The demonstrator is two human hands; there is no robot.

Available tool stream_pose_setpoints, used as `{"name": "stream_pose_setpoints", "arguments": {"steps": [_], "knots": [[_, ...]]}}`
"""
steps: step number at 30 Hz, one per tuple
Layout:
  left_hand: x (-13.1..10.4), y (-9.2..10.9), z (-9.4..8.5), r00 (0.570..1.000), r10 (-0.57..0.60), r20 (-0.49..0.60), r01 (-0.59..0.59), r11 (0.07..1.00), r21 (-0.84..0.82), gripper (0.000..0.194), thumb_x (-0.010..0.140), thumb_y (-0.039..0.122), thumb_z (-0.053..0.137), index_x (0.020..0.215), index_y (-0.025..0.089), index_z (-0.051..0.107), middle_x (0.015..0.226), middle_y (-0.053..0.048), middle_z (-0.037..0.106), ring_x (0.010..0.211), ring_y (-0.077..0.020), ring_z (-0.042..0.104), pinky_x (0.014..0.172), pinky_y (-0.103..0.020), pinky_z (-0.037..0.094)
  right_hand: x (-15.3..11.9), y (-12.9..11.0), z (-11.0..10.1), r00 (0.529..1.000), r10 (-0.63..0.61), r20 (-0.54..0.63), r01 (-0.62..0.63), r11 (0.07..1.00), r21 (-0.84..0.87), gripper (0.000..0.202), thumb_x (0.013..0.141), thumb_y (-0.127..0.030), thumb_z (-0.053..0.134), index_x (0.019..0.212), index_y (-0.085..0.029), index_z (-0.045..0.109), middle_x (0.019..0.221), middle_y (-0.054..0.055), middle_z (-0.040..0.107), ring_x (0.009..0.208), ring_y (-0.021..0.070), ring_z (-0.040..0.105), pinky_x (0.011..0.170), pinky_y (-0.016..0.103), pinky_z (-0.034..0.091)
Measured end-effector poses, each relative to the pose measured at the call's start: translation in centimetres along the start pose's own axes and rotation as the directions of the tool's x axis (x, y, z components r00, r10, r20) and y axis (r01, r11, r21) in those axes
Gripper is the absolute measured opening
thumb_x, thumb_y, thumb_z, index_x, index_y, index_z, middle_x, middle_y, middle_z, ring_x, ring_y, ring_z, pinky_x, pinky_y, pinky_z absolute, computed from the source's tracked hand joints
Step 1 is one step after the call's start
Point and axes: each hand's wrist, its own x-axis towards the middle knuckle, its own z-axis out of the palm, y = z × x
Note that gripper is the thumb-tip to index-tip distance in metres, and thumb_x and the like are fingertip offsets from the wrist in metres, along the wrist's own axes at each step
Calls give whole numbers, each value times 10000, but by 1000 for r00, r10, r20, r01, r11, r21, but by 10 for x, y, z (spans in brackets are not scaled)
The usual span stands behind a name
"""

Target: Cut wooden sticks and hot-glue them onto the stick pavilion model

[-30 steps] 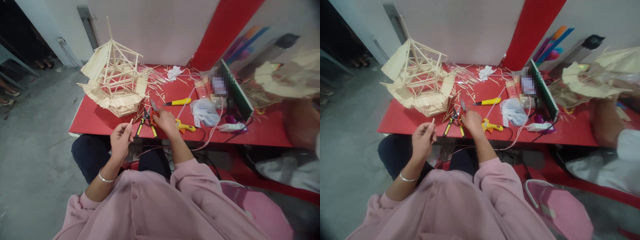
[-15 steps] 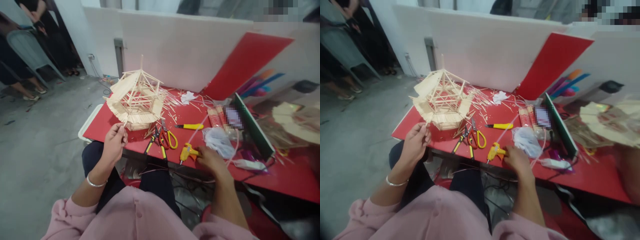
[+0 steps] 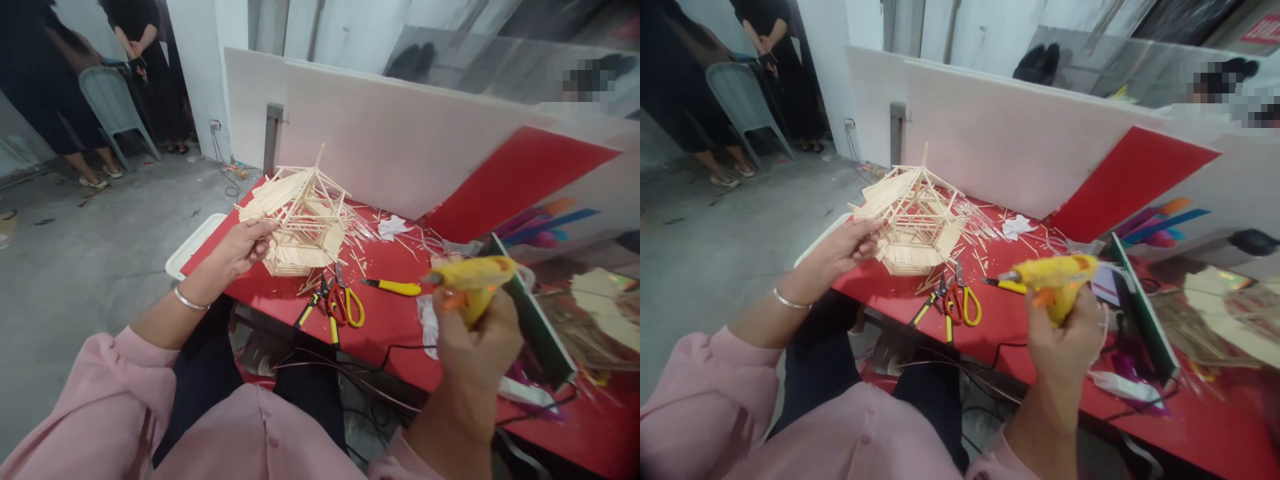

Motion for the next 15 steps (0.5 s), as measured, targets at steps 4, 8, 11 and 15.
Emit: {"name": "stream_pose_setpoints", "arguments": {"steps": [4,8,11,15], "knots": [[13,-1,-1,999,-4,40,4,1000,-6,218,749,191,752,651,137,564,495,56,497,332,-5,386,296,-134,206,17,-48,28,997,-9,83,-27,907,420,396,847,-526,549,1124,-246,584,805,4,505,646,163,506,573,319,470],[21,-1,-1,999,-8,36,8,1000,-20,198,781,184,718,657,140,570,485,60,482,335,-12,394,302,-142,215,32,-75,49,985,-164,55,140,941,309,376,953,-480,398,1165,-240,595,782,19,588,601,163,538,597,353,482],[24,2,1,998,-54,19,55,998,-37,207,800,164,696,644,143,562,476,58,475,335,-14,398,312,-143,227,43,-85,60,962,-269,43,252,941,227,377,946,-465,436,1180,-216,597,793,36,653,639,183,611,657,379,505],[27,7,5,996,-88,2,88,994,-68,197,814,136,678,645,135,577,471,51,496,332,-11,402,331,-140,270,52,-86,72,942,-315,112,286,933,220,405,941,-454,479,1254,-206,548,893,66,703,756,210,670,695,380,525]]}}
